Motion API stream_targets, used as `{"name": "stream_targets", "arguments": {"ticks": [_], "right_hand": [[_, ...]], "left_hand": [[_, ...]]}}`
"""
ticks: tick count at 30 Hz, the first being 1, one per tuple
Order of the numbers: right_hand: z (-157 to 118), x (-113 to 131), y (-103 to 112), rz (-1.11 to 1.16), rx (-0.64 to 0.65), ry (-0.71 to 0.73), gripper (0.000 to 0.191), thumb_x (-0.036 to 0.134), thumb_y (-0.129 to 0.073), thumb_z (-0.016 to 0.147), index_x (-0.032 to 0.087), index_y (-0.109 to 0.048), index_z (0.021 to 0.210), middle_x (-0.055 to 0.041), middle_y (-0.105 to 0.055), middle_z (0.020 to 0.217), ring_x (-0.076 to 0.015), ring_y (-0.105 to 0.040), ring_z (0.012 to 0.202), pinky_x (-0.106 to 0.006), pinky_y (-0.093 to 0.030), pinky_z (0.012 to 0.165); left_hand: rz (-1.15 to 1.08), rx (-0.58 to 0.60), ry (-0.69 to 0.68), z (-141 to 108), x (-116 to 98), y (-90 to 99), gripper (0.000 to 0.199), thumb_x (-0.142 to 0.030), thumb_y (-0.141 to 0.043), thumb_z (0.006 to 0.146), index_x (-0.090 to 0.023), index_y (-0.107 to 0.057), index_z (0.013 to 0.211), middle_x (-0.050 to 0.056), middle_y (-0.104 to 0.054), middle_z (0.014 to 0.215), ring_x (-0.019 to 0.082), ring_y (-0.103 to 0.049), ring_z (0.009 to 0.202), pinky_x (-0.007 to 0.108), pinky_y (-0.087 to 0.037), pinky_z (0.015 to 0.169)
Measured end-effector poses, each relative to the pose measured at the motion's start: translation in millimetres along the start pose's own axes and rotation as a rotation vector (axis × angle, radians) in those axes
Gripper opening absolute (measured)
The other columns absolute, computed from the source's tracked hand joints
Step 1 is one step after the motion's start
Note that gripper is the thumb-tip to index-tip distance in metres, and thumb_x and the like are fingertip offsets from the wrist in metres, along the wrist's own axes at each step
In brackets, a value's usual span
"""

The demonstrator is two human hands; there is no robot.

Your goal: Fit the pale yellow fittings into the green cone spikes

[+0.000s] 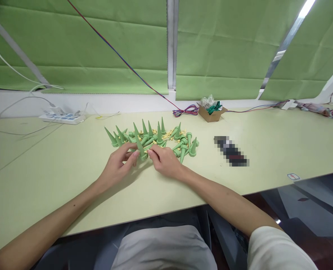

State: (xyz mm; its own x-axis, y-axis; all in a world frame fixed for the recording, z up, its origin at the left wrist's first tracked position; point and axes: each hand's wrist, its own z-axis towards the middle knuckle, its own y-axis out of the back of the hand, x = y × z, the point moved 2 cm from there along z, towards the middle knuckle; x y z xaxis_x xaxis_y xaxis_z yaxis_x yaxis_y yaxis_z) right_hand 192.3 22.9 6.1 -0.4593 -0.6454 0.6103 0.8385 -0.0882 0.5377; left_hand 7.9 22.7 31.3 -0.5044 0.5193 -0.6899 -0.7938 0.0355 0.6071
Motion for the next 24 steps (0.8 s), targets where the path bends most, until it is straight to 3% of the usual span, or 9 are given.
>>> {"name": "stream_targets", "arguments": {"ticks": [2, 4, 6, 9, 13, 17, 24], "right_hand": [[0.5, -2.8, 0.6, -0.006, -0.043, -0.027, 0.028, 0.031, -0.041, 0.102, 0.021, -0.046, 0.076, 0.0032, -0.046, 0.062, -0.0114, -0.04, 0.053, -0.025, -0.032, 0.057], [0.8, -5.2, 1.3, -0.02, -0.076, -0.041, 0.028, 0.031, -0.041, 0.102, 0.021, -0.049, 0.078, 0.0026, -0.048, 0.062, -0.0118, -0.04, 0.054, -0.025, -0.033, 0.058], [0.9, -5.9, 1.7, -0.025, -0.087, -0.031, 0.028, 0.032, -0.041, 0.102, 0.021, -0.051, 0.079, 0.0025, -0.048, 0.062, -0.0119, -0.04, 0.054, -0.025, -0.034, 0.058], [0.6, -4.1, 1.4, -0.002, -0.065, 0.018, 0.028, 0.032, -0.042, 0.102, 0.02, -0.054, 0.081, 0.0022, -0.048, 0.063, -0.0118, -0.041, 0.055, -0.024, -0.034, 0.058], [0.1, -1.5, 1.1, 0.025, -0.024, 0.099, 0.027, 0.032, -0.043, 0.103, 0.019, -0.057, 0.083, 0.0017, -0.05, 0.066, -0.0114, -0.043, 0.058, -0.024, -0.035, 0.06], [-0.1, -2.9, 2.4, 0.017, -0.014, 0.108, 0.028, 0.033, -0.043, 0.103, 0.019, -0.058, 0.084, 0.0012, -0.05, 0.066, -0.0118, -0.044, 0.059, -0.024, -0.036, 0.059], [-0.4, -4.4, 3.3, 0.03, 0.005, 0.099, 0.027, 0.032, -0.043, 0.103, 0.02, -0.055, 0.081, 0.0024, -0.047, 0.063, -0.0117, -0.043, 0.056, -0.024, -0.035, 0.058]], "left_hand": [[-0.033, -0.01, 0.063, -0.2, -0.7, 0.1, 0.03, -0.048, -0.048, 0.097, -0.02, -0.057, 0.095, 0.001, -0.058, 0.074, 0.014, -0.054, 0.063, 0.024, -0.04, 0.055], [-0.063, 0.005, 0.098, 0.5, 0.6, 0.1, 0.041, -0.052, -0.045, 0.097, -0.018, -0.057, 0.078, 0.0, -0.055, 0.062, 0.014, -0.052, 0.057, 0.024, -0.039, 0.054], [-0.124, 0.056, 0.149, 2.0, 4.2, -0.6, 0.055, -0.057, -0.039, 0.098, -0.017, -0.056, 0.063, 0.001, -0.052, 0.052, 0.013, -0.05, 0.051, 0.025, -0.04, 0.054], [-0.287, 0.161, 0.272, 4.2, 11.2, -2.8, 0.066, -0.063, -0.036, 0.097, -0.016, -0.06, 0.058, 0.003, -0.054, 0.05, 0.013, -0.051, 0.046, 0.026, -0.043, 0.053], [-0.493, 0.265, 0.386, 5.2, 15.4, -5.8, 0.065, -0.068, -0.045, 0.091, -0.014, -0.063, 0.059, 0.007, -0.058, 0.057, 0.014, -0.055, 0.045, 0.026, -0.042, 0.044], [-0.65, 0.313, 0.427, 3.9, 16.0, -8.0, 0.055, -0.061, -0.056, 0.088, -0.012, -0.066, 0.065, 0.006, -0.058, 0.059, 0.013, -0.054, 0.046, 0.024, -0.04, 0.04], [-0.693, 0.36, 0.418, 2.9, 17.1, -9.4, 0.048, -0.056, -0.059, 0.089, -0.012, -0.068, 0.074, 0.005, -0.058, 0.06, 0.014, -0.054, 0.049, 0.026, -0.043, 0.044]]}}
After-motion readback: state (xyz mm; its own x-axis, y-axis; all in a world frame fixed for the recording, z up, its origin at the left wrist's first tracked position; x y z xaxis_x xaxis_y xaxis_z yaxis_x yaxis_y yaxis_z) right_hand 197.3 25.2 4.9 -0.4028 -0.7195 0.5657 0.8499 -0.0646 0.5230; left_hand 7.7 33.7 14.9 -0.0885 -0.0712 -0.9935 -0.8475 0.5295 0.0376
